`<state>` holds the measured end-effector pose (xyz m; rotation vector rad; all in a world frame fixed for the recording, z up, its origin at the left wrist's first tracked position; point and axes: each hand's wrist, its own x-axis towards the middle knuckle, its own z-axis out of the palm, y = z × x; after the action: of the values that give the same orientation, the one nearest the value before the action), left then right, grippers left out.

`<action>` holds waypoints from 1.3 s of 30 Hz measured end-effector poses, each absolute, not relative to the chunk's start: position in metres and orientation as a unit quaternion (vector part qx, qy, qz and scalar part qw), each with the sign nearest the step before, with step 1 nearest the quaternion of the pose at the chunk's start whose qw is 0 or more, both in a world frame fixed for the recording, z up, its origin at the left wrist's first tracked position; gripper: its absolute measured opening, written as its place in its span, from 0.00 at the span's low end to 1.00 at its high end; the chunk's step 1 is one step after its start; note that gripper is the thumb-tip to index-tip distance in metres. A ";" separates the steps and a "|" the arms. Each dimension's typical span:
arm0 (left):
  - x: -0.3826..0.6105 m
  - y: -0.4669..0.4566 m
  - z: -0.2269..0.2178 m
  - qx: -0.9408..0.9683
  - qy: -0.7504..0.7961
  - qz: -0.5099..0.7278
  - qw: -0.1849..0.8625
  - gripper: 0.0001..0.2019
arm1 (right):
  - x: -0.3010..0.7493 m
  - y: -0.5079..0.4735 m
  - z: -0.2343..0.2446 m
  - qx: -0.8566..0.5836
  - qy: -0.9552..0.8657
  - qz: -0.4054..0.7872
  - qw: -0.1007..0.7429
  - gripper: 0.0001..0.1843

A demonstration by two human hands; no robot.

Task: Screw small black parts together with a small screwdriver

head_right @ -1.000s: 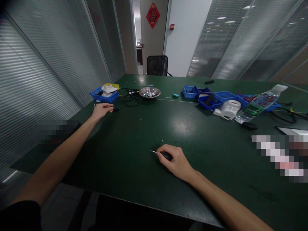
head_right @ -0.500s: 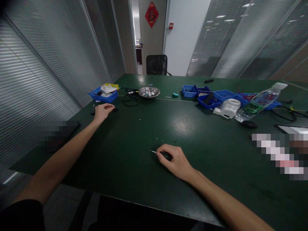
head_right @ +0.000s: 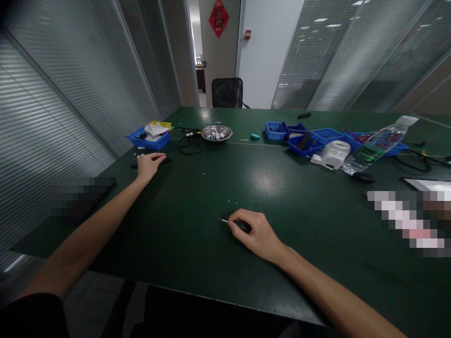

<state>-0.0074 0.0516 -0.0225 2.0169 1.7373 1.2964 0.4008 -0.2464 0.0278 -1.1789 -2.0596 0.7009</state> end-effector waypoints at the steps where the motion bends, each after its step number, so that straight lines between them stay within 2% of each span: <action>1: -0.007 0.051 -0.023 0.681 0.587 0.430 0.081 0.12 | 0.401 -0.246 0.028 -0.451 -0.786 0.270 0.326 0.10; 7: -0.004 0.049 -0.024 0.688 0.605 0.398 0.053 0.11 | 0.401 -0.246 0.027 -0.454 -0.786 0.273 0.319 0.09; 18: -0.006 0.049 -0.026 0.691 0.600 0.398 0.067 0.10 | 0.400 -0.246 0.028 -0.453 -0.784 0.275 0.324 0.10; 28: -0.003 0.048 -0.022 0.637 0.633 0.417 0.142 0.08 | 0.400 -0.247 0.029 -0.454 -0.788 0.262 0.323 0.11; 31: -0.003 0.043 -0.021 0.684 0.605 0.394 0.106 0.10 | 0.399 -0.248 0.029 -0.457 -0.787 0.262 0.321 0.11; 35: -0.007 0.037 -0.022 0.775 0.553 0.306 0.032 0.14 | 0.398 -0.248 0.029 -0.461 -0.785 0.260 0.321 0.10; 39: -0.011 0.038 -0.024 0.792 0.546 0.272 -0.013 0.15 | 0.397 -0.249 0.031 -0.458 -0.786 0.262 0.322 0.11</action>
<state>-0.0107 0.0378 -0.0236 2.5089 1.7310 0.8618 0.3974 -0.2491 0.0308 -1.2030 -2.0643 0.6879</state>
